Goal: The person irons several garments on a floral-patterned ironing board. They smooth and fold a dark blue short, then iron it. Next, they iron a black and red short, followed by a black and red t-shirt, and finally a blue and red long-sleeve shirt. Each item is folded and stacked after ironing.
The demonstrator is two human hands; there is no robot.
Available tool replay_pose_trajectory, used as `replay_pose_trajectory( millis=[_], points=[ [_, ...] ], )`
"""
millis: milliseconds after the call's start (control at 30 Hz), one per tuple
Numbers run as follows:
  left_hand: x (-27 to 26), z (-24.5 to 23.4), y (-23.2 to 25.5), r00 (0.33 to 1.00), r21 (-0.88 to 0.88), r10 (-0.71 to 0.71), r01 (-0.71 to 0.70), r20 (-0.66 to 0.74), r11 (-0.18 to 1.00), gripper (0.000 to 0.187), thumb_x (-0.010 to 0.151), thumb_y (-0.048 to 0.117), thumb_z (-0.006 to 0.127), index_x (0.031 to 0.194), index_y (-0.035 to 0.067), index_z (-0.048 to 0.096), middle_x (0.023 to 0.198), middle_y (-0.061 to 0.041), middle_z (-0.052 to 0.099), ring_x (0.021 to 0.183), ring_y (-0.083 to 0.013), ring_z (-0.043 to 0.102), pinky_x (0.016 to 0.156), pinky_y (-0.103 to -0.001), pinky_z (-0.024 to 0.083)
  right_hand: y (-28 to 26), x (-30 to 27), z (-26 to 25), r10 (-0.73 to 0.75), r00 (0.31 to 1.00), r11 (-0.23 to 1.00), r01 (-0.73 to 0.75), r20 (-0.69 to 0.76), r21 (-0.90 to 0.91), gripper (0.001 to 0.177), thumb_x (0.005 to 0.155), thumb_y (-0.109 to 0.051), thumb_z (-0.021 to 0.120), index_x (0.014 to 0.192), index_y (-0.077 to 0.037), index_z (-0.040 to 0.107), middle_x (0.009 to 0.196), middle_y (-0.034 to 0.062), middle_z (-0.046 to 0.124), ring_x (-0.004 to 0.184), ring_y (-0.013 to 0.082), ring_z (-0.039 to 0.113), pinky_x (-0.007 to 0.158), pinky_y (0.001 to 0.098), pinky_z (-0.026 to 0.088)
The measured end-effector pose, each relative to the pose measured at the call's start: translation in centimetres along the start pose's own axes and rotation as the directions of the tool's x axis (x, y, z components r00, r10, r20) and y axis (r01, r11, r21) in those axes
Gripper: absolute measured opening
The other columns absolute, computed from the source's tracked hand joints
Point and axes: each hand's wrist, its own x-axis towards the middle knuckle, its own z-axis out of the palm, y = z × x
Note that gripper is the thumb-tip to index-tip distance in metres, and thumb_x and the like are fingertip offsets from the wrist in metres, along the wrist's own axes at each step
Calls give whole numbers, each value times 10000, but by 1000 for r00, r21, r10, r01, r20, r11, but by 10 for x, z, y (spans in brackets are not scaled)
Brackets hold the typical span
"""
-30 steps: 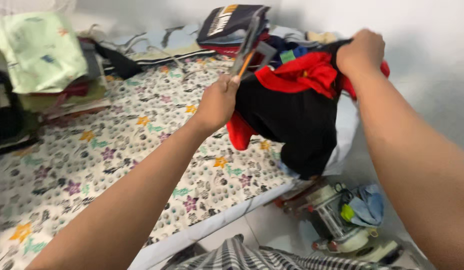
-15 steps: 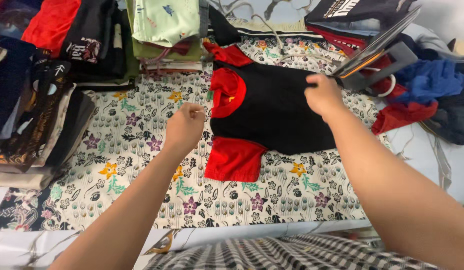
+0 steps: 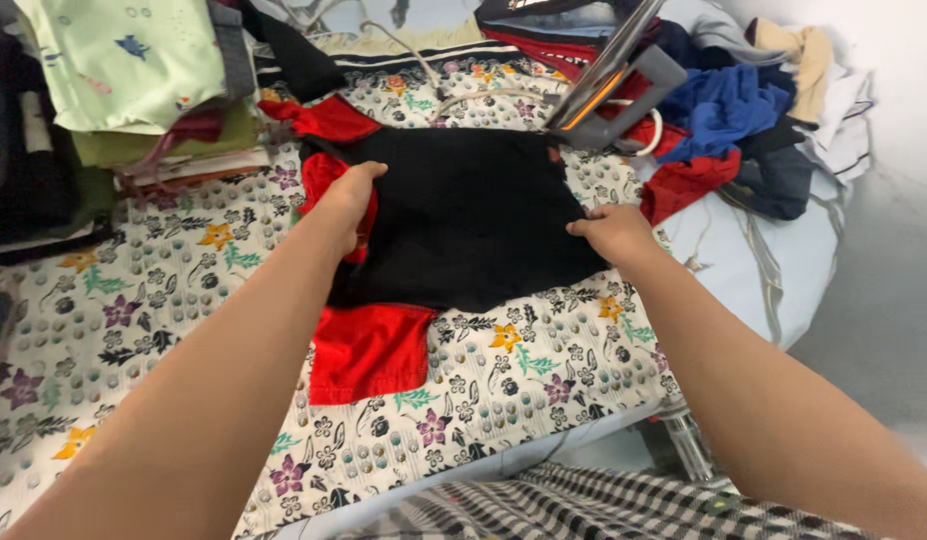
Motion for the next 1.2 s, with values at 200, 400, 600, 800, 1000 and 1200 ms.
replay_pose_trajectory(
  millis=[200,400,600,800,1000,1200],
  points=[
    [-23,7,26,883,-56,373,-373,284,926,514,940,396,625,1157,-67,675,1124,-181,748,1010,-296,733,905,-446,561,-23,-1,-39,-111,982,780,-11,156,626,376,774,-224,786,1118,-124,673,1021,28,706,907,140,639,781,297,492],
    [-35,-2,-16,890,655,453,-373,53,657,597,1002,604,470,1288,107,637,1274,-196,645,1208,-399,582,1006,-489,445,-19,-11,-41,214,926,913,-303,310,274,372,921,-426,685,1072,-87,715,935,43,600,813,189,491,702,372,402],
    [-68,-50,-94,473,834,761,-91,-444,544,438,983,516,569,1042,120,747,1183,-176,669,1116,-410,620,941,-539,485,8,-3,-34,-15,871,959,-127,491,255,473,944,-350,823,1128,37,623,896,37,548,800,211,457,684,389,348],
    [-51,-33,-105,719,791,609,-137,-335,596,463,973,458,536,1183,58,635,1099,-269,681,1041,-477,634,905,-571,481,11,-8,-16,-97,860,949,-72,501,307,280,912,-176,684,1183,-131,735,1085,-29,741,974,103,616,868,286,453],
    [-44,25,-10,620,651,768,-517,-162,556,387,1027,375,509,1069,7,622,1040,-307,693,1030,-502,639,891,-555,478,15,-56,-51,53,966,998,-60,251,20,347,940,-234,729,1108,70,723,1024,193,729,910,271,657,782,426,519],
    [-149,151,3,362,181,675,-928,643,325,329,1002,301,570,1247,107,674,1049,-150,772,956,-235,759,860,-352,553,24,-140,-134,223,955,964,-185,197,-193,617,934,-371,735,1466,-145,518,1260,177,675,1086,312,671,965,416,516]
  ],
)
